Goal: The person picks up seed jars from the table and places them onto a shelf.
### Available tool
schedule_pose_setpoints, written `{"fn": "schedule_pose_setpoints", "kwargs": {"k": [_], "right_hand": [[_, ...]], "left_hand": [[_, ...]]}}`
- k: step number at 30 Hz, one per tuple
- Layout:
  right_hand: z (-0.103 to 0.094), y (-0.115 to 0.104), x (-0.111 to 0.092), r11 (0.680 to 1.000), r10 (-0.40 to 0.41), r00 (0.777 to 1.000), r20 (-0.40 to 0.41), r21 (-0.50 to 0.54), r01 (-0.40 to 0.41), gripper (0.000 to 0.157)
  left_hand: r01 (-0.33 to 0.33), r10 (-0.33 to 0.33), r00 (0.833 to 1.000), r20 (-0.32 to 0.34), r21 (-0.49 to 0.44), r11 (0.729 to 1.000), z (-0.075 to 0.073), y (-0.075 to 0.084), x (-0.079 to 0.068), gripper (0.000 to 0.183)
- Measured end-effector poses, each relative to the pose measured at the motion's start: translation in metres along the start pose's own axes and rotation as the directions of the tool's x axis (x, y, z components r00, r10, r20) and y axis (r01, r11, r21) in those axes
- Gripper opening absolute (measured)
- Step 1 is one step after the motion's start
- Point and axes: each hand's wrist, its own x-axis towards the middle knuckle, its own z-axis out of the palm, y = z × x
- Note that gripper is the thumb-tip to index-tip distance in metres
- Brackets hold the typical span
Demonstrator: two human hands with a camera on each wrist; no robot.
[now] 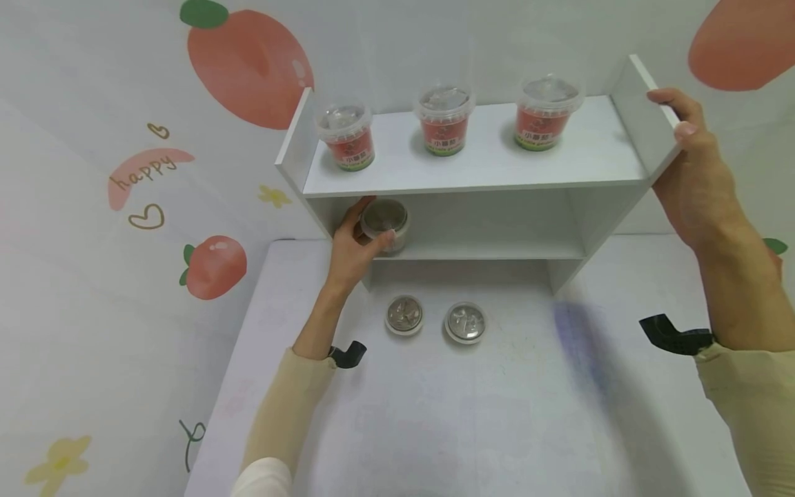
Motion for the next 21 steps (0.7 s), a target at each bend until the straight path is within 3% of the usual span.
{"fn": "schedule_pose_setpoints", "kwargs": {"k": [8, 21], "right_hand": [[0.004, -0.001, 0.0, 1.0, -0.019, 1.0, 0.006, 0.015, 0.019, 0.061], [0.002, 0.002, 0.001, 1.0, -0.024, 1.0, -0.008, 0.014, 0.024, 0.06]], "left_hand": [[0.069, -0.069, 0.998, 0.009, -0.014, 0.998, 0.0, -0.003, 0.007, 0.071], [0.063, -0.061, 0.993, 0.104, -0.016, 0.998, -0.001, -0.011, 0.011, 0.071]]}}
